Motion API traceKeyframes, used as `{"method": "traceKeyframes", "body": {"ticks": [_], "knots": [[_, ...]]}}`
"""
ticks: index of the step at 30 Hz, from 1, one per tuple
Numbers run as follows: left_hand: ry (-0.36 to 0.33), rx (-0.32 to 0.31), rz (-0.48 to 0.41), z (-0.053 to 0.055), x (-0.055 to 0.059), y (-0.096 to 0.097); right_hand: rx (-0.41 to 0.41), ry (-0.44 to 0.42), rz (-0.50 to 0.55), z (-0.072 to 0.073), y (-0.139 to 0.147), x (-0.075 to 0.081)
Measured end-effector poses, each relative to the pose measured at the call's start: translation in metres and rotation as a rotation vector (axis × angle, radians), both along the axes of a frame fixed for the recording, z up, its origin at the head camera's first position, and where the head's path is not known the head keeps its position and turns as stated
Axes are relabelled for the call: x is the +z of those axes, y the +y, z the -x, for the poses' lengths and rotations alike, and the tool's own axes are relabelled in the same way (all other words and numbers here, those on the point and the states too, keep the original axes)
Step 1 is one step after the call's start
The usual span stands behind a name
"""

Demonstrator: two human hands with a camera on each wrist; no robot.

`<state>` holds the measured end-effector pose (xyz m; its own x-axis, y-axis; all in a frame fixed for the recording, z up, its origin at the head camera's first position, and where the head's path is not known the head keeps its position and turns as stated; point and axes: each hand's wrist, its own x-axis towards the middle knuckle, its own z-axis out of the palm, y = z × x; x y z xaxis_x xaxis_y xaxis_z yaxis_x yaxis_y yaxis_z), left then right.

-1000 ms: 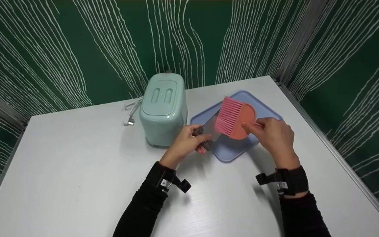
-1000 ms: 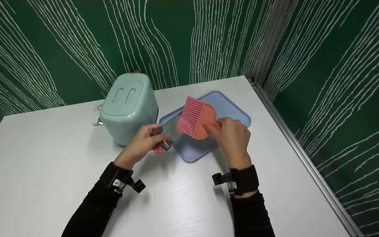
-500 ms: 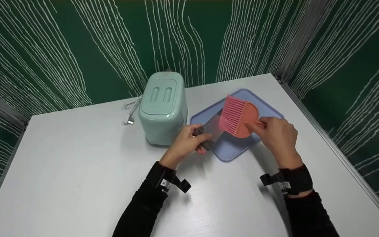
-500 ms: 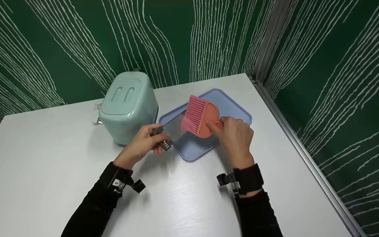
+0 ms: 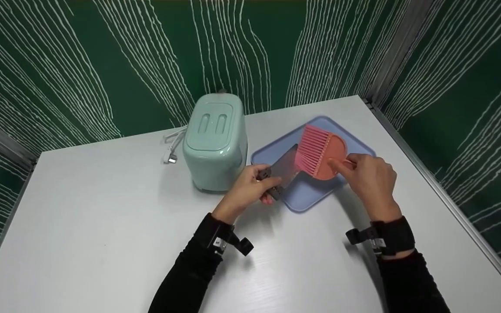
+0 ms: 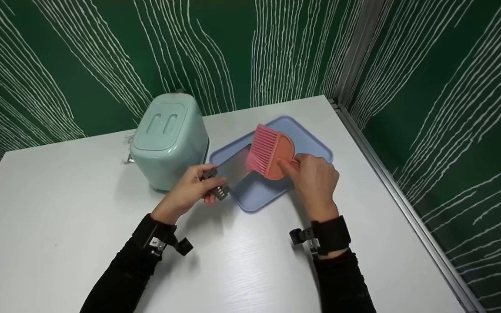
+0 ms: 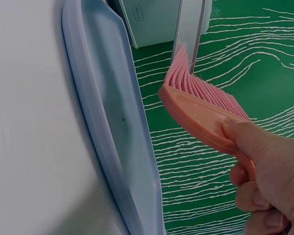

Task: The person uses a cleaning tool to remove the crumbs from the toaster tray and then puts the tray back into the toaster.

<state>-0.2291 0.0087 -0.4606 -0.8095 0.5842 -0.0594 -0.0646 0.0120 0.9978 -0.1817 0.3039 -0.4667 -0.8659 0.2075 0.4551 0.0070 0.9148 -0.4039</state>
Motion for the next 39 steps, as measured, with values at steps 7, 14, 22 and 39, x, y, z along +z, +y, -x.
{"method": "traceKeyframes", "body": {"ticks": [7, 14, 22, 39], "knots": [[0.033, 0.000, 0.013, -0.002, 0.001, 0.002, -0.021, 0.026, -0.013, 0.002, 0.004, 0.000], [0.072, 0.012, 0.051, -0.005, 0.005, 0.003, -0.053, 0.046, -0.019, 0.001, 0.008, 0.000], [0.110, 0.023, 0.093, -0.005, 0.004, 0.003, -0.072, 0.033, -0.003, 0.000, 0.013, -0.001], [0.125, 0.060, 0.145, -0.005, 0.007, 0.001, -0.107, 0.049, 0.008, -0.007, 0.025, 0.010]]}}
